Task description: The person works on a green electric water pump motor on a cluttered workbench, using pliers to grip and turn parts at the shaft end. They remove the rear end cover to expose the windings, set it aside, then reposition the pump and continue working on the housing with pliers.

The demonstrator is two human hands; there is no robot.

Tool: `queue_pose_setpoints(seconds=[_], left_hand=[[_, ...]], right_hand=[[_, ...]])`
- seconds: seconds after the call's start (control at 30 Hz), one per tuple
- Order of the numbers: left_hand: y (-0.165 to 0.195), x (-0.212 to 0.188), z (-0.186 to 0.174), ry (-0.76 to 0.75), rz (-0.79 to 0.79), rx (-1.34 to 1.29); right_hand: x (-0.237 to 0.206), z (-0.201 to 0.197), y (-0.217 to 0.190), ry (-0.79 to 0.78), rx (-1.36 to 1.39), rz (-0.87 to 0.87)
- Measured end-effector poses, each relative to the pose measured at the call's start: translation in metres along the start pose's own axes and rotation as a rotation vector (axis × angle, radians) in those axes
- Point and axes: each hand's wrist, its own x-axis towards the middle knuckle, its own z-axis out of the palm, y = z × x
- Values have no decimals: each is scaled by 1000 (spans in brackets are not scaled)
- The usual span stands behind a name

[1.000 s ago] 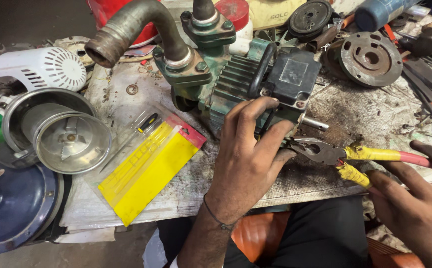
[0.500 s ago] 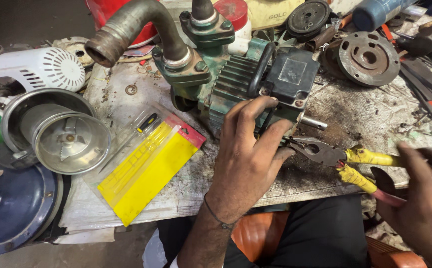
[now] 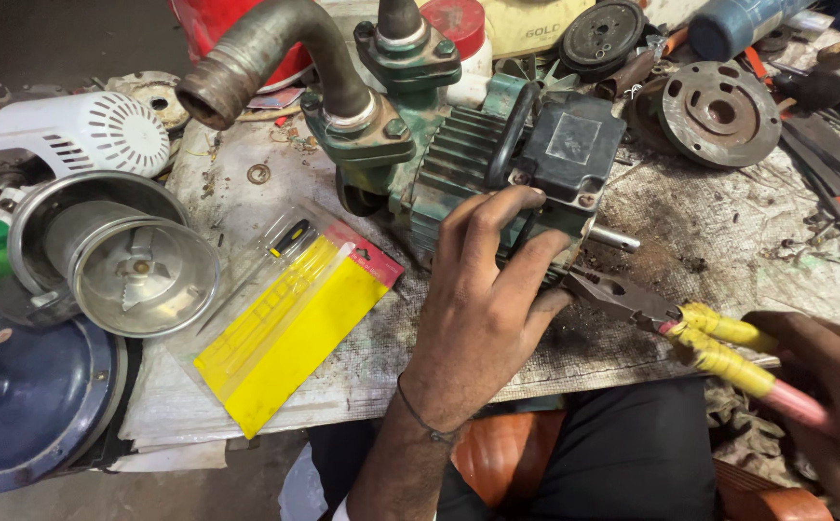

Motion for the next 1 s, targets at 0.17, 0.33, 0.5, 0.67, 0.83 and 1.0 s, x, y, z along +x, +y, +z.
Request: queue_pose_setpoints(seconds=[0.17,0.33,0.5,0.67,0.83,1.0], left_hand=[[-2,-3,1,-2,12,-10],[10,-2,21,68,137,108],[62,-8,48,125,320,294],[65,3,73,133,387,234],[58,5,78,142,399,136],[58,3,80,106,380,162]], right_hand=[[26,0,57,-324,214,128],[79,-12,111,-863,648,477],[127,-16,128,-1512,737,520],[111,-30,109,-1234,828,241],[44,-30,48,-243,354,-437],[-17,3,1,278,-70,-241]])
